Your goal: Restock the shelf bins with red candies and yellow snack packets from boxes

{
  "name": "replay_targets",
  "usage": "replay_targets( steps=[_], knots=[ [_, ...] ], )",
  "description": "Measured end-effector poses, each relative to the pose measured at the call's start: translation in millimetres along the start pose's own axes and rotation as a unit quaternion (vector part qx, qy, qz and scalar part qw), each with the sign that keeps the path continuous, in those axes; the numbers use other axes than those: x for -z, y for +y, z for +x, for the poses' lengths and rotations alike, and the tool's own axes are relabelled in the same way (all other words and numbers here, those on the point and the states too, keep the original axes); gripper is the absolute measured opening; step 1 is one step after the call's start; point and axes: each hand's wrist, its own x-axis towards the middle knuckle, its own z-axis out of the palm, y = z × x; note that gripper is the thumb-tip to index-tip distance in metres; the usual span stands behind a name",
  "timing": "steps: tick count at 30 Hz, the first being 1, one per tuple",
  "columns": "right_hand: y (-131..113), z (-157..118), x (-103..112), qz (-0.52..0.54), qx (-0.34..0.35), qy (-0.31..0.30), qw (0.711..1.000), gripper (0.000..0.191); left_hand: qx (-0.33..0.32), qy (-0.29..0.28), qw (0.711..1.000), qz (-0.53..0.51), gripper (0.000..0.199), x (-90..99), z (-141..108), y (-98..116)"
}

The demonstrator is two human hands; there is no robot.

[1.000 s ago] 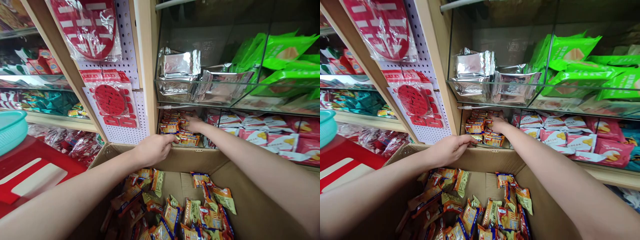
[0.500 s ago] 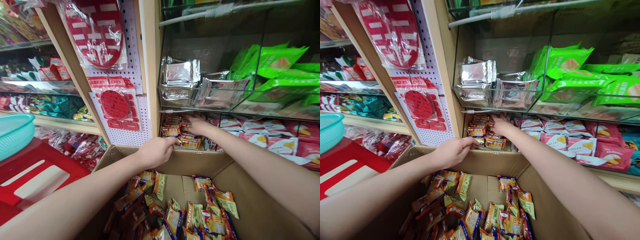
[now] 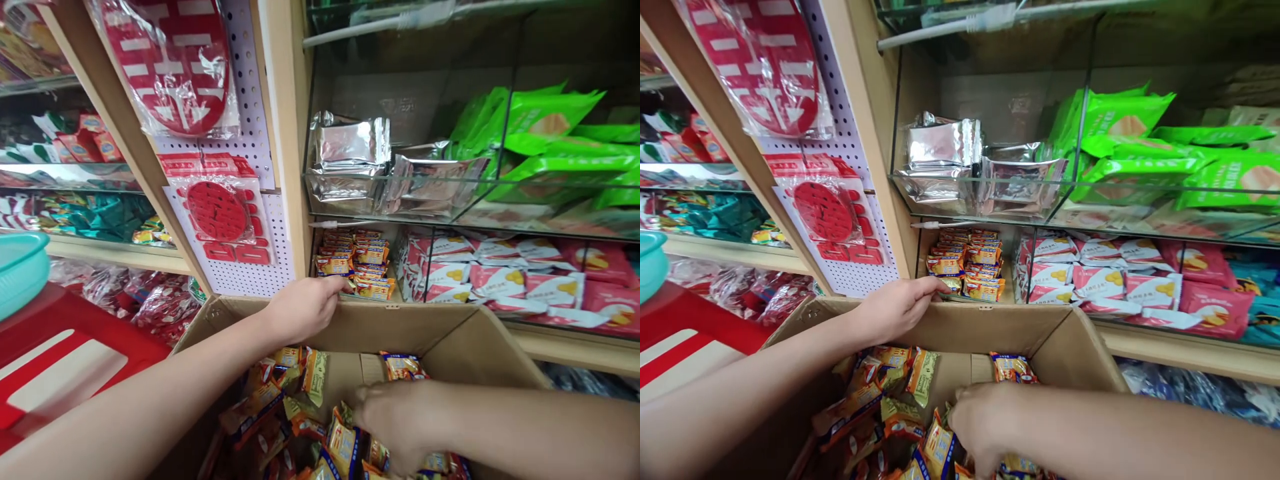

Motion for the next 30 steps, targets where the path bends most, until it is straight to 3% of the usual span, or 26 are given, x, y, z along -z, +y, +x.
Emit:
replay_targets(
  steps=[3, 6, 10, 14, 16, 18, 22, 23, 25, 26, 28, 30],
  knots=[
    [9, 17, -6, -0.022, 0.0, -0.071, 0.997, 0.082, -0.01, -0.008, 1.0, -0.013, 0.035, 1.4, -1, 2],
    [9, 18, -5, -0.017, -0.008, -0.063, 0.998, 0.094, -0.011, -0.01, 0.999, -0.034, 0.035, 2.5, -2, 2],
    [2, 12, 4, -0.089, -0.017, -0.104, 0.99, 0.063, -0.009, -0.007, 0.999, -0.05, 0.034, 3.6, -2, 2],
    [-2, 9, 6, -0.11, 0.009, -0.07, 0.991, 0.057, -0.015, -0.009, 0.998, -0.065, 0.033, 4.7, -2, 3],
    [-1, 10, 2, -0.104, 0.001, -0.059, 0.993, 0.045, -0.012, -0.011, 0.997, -0.069, 0.032, 5.0, -3, 3],
    [0, 13, -2, -0.099, -0.007, -0.034, 0.994, 0.02, -0.01, -0.01, 0.998, -0.069, 0.032, 4.9, -3, 4],
    [4, 12, -3, -0.049, -0.031, 0.03, 0.998, 0.053, -0.022, -0.011, 0.996, -0.082, 0.033, 3.9, -3, 2],
    [6, 8, 0, -0.035, -0.046, 0.053, 0.997, 0.049, -0.021, -0.009, 0.995, -0.099, 0.032, 3.5, -3, 1],
    [12, -7, 10, -0.005, -0.074, 0.117, 0.99, 0.023, -0.011, 0.003, 0.987, -0.162, 0.031, 3.1, -1, -1],
    [15, -16, 16, 0.016, -0.071, 0.152, 0.986, 0.007, -0.004, 0.008, 0.978, -0.209, 0.031, 3.3, -1, -1],
    [22, -35, 27, 0.089, -0.028, 0.234, 0.968, 0.017, 0.006, 0.013, 0.944, -0.329, 0.033, 4.8, 0, -1],
    [27, -50, 36, 0.194, 0.03, 0.309, 0.931, 0.024, 0.004, 0.008, 0.896, -0.443, 0.036, 8.2, -2, 0]
  ],
)
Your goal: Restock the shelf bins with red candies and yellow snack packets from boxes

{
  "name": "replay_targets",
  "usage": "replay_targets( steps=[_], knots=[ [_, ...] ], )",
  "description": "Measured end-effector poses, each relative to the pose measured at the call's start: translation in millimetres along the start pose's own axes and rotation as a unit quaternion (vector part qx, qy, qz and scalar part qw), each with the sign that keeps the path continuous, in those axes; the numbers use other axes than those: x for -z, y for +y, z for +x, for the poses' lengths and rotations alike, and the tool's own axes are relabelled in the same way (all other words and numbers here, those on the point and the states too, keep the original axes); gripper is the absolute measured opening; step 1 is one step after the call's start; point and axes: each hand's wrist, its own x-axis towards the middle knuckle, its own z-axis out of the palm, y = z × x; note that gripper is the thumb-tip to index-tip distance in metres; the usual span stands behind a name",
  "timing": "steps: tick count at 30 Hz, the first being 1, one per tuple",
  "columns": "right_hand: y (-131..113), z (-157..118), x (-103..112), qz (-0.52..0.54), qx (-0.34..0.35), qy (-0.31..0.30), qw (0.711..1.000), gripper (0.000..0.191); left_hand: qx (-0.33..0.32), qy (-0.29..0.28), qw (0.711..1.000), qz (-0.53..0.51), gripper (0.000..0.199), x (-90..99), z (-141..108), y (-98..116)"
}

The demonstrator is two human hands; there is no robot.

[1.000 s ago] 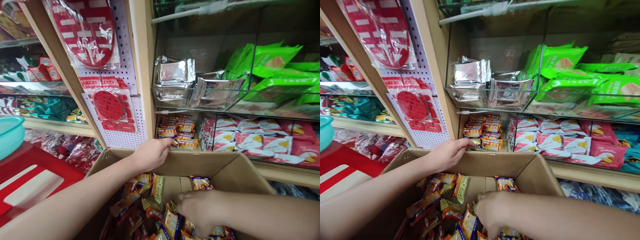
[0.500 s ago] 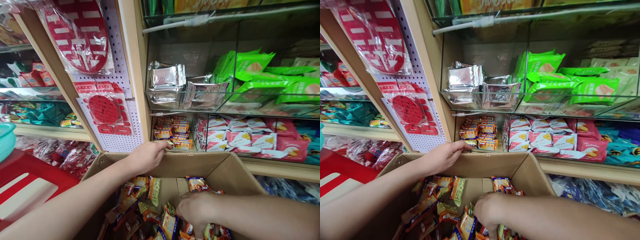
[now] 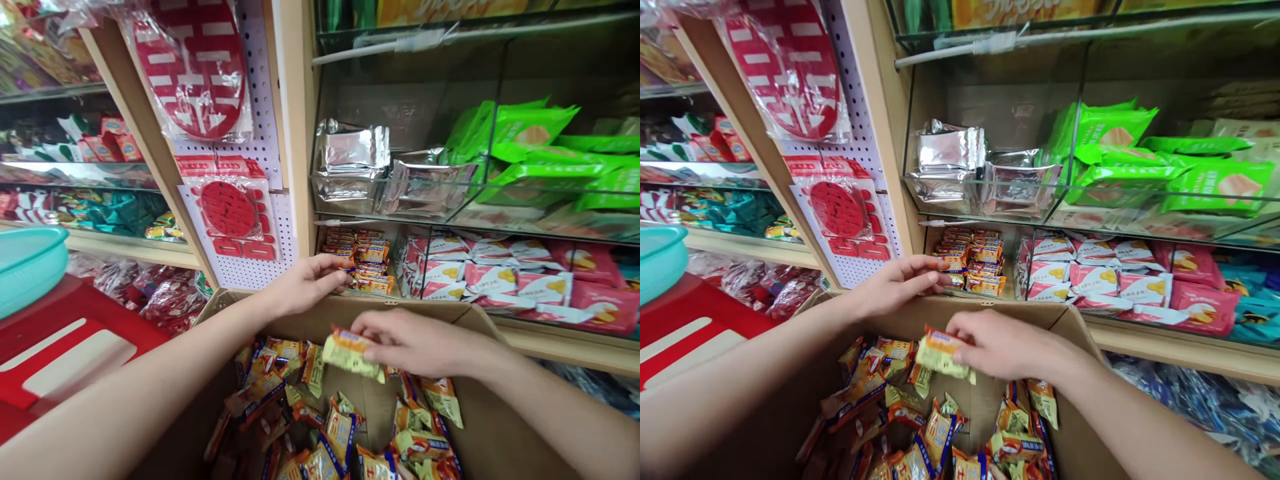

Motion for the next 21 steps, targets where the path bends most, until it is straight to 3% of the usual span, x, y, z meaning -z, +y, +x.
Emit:
replay_targets(
  steps=[3, 7, 11, 15, 18, 21],
  knots=[
    [-1, -4, 8, 0.139, 0.021, 0.087, 0.986, 0.026, -0.01, -0.035, 0.995, -0.098, 0.035, -0.4, -5, 9],
    [0, -1, 2, 0.189, 0.021, 0.164, 0.968, 0.03, -0.014, -0.072, 0.992, -0.104, 0.031, -1.4, -9, 19],
    [3, 6, 1, 0.252, 0.0, 0.2, 0.947, 0.03, 0.02, -0.026, 0.992, -0.125, 0.025, -2.0, -8, 19],
    [3, 8, 8, 0.294, -0.023, 0.264, 0.918, 0.03, 0.02, 0.03, 0.975, -0.218, 0.037, -4.3, -7, 19],
    [4, 6, 10, 0.239, -0.011, 0.337, 0.911, 0.026, 0.018, 0.094, 0.975, -0.201, 0.04, -4.2, -7, 21],
    [7, 4, 8, 0.154, 0.014, 0.392, 0.907, 0.019, 0.019, 0.098, 0.982, -0.163, 0.029, -2.0, -8, 25]
  ],
)
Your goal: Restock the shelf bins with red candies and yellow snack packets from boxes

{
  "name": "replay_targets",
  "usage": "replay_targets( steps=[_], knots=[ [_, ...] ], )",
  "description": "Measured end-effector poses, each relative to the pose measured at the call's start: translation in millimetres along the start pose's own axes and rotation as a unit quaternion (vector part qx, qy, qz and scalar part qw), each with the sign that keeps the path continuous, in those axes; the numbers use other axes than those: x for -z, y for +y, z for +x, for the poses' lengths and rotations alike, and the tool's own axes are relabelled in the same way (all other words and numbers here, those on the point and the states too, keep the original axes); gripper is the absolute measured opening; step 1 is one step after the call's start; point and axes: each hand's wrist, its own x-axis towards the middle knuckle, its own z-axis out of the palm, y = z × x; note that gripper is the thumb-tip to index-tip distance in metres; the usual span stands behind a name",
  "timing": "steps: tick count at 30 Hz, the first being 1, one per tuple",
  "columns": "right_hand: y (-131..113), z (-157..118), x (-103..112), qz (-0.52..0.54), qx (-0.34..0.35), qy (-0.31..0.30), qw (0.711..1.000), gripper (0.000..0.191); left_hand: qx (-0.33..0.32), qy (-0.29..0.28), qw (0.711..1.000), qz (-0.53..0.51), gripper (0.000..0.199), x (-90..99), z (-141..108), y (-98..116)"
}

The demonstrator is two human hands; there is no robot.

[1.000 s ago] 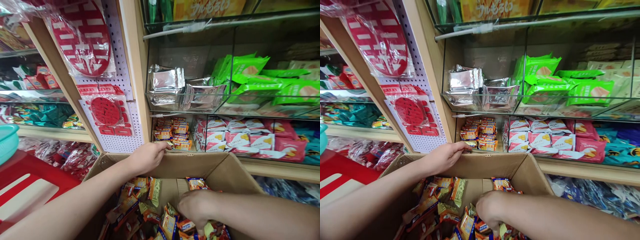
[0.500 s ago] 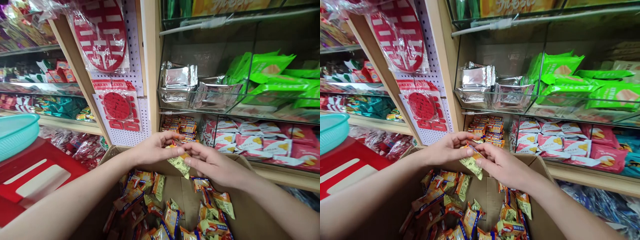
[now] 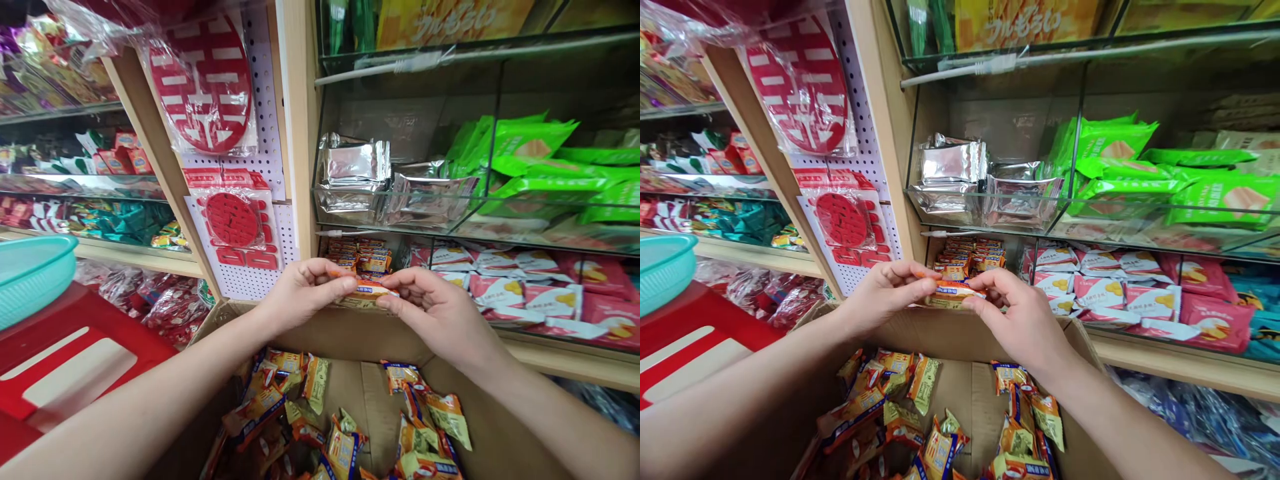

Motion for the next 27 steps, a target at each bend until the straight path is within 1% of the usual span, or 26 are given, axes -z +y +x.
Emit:
replay_targets(
  steps=[2, 3, 5, 7, 8, 9, 11, 12, 15, 18, 20, 21, 22, 24, 25, 27],
  knots=[
    [1, -3, 1, -0.03, 0.052, 0.025, 0.998, 0.015, 0.014, -0.02, 0.999, -0.033, 0.033, 0.8, -1, 2],
    [1, -4, 1, -0.041, 0.08, 0.032, 0.995, 0.013, 0.03, -0.034, 0.997, -0.06, 0.032, 0.9, -1, 3],
    [-1, -6, 1, -0.057, 0.125, 0.03, 0.99, 0.012, 0.069, -0.072, 0.989, -0.105, 0.03, 0.7, -2, 4],
    [-3, -6, 0, -0.05, 0.136, 0.022, 0.989, 0.011, 0.088, -0.103, 0.983, -0.122, 0.04, -0.5, -3, 3],
    [-4, -6, 0, -0.03, 0.126, 0.018, 0.991, 0.009, 0.083, -0.104, 0.984, -0.122, 0.041, -1.5, -4, 1],
    [-4, -5, -1, -0.002, 0.104, 0.017, 0.994, 0.008, 0.068, -0.091, 0.986, -0.12, 0.04, -2.8, -4, 0],
    [-3, -2, -2, 0.066, 0.042, 0.016, 0.997, 0.01, 0.026, -0.057, 0.993, -0.101, 0.041, -6.2, -4, -4],
    [-3, -1, -3, 0.098, 0.013, 0.012, 0.995, 0.013, 0.004, -0.051, 0.995, -0.087, 0.043, -8.2, -4, -6],
    [0, 2, -5, 0.164, -0.043, -0.01, 0.985, 0.025, -0.032, -0.075, 0.996, -0.048, 0.052, -13.8, -6, -11],
    [2, 5, -4, 0.197, -0.08, -0.012, 0.977, 0.025, -0.037, -0.099, 0.994, -0.03, 0.064, -16.6, -9, -13],
    [2, 6, 0, 0.214, -0.114, -0.003, 0.97, 0.025, -0.041, -0.099, 0.993, -0.04, 0.07, -15.7, -9, -12],
    [1, 6, 1, 0.225, -0.127, -0.003, 0.966, 0.026, -0.044, -0.089, 0.994, -0.051, 0.071, -14.4, -8, -12],
    [1, 6, 3, 0.235, -0.131, -0.005, 0.963, 0.029, -0.047, -0.072, 0.994, -0.062, 0.07, -12.9, -7, -11],
    [0, 6, 5, 0.238, -0.113, -0.029, 0.964, 0.04, -0.052, -0.038, 0.996, -0.067, 0.064, -9.3, -3, -11],
    [0, 5, 5, 0.224, -0.096, -0.051, 0.969, 0.044, -0.057, -0.029, 0.996, -0.059, 0.062, -7.5, 0, -11],
    [1, 4, 5, 0.156, -0.067, -0.1, 0.98, 0.042, -0.07, -0.034, 0.997, -0.02, 0.058, -4.4, 4, -14]
  ],
)
